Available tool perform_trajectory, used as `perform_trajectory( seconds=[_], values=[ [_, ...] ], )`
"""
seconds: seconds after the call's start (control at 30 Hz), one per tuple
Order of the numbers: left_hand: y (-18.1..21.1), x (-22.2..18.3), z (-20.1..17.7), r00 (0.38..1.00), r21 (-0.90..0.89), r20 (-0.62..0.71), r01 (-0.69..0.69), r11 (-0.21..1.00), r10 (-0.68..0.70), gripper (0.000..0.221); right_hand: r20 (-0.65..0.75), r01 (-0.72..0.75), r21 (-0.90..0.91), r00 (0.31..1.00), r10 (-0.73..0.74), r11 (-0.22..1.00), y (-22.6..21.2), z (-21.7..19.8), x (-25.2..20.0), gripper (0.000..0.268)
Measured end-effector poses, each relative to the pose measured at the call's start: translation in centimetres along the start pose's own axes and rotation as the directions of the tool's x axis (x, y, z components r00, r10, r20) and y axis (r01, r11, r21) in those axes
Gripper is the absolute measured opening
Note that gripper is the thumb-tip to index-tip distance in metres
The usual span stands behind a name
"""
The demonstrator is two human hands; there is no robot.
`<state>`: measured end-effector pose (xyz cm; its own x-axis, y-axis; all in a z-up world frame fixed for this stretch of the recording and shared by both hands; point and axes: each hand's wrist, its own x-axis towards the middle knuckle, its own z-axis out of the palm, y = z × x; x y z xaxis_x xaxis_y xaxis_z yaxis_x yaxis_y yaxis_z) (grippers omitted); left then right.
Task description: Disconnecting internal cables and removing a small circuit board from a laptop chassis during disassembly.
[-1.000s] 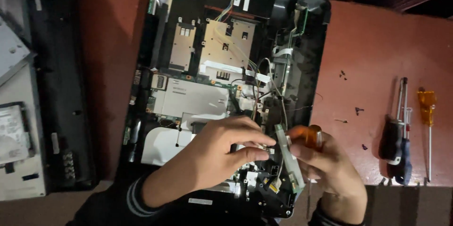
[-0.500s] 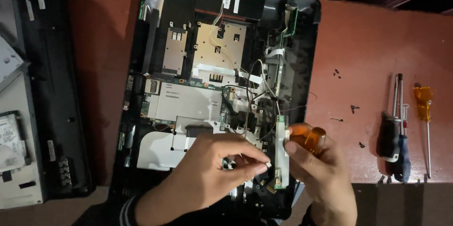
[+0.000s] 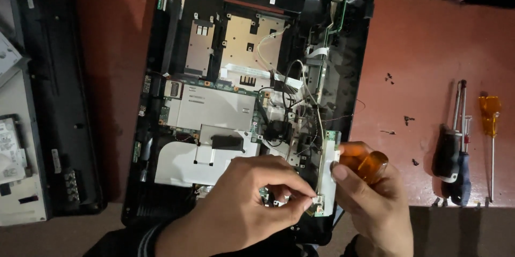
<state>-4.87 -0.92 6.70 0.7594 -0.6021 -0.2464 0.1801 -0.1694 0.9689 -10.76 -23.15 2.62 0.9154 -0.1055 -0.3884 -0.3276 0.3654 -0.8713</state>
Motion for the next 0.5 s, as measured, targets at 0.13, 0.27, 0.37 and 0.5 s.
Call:
perform_trajectory(
  seconds=[0.13,0.27,0.37,0.5],
  values=[
    [-0.3,-0.1,0.2,1.000,-0.016,-0.014,-0.027,1.000,0.027,0.008,-0.055,-0.048,-0.007,0.997,0.047,0.999,-0.5,0.5,-0.6,0.021],
    [-0.1,-0.1,-0.1,0.998,-0.016,0.054,0.024,1.000,-0.023,0.006,-0.110,-0.063,-0.151,0.993,0.046,0.987,-1.1,1.1,-1.2,0.022],
    [-0.3,0.0,-0.2,0.993,-0.030,0.095,0.074,0.997,-0.071,0.007,-0.149,-0.063,-0.205,0.988,0.033,0.977,-1.3,1.7,-1.4,0.021],
    [-0.2,-0.1,-0.2,0.985,-0.017,0.128,0.121,0.993,-0.117,0.008,-0.206,-0.038,-0.317,0.978,-0.030,0.948,-1.5,2.6,-1.9,0.022]
  ],
)
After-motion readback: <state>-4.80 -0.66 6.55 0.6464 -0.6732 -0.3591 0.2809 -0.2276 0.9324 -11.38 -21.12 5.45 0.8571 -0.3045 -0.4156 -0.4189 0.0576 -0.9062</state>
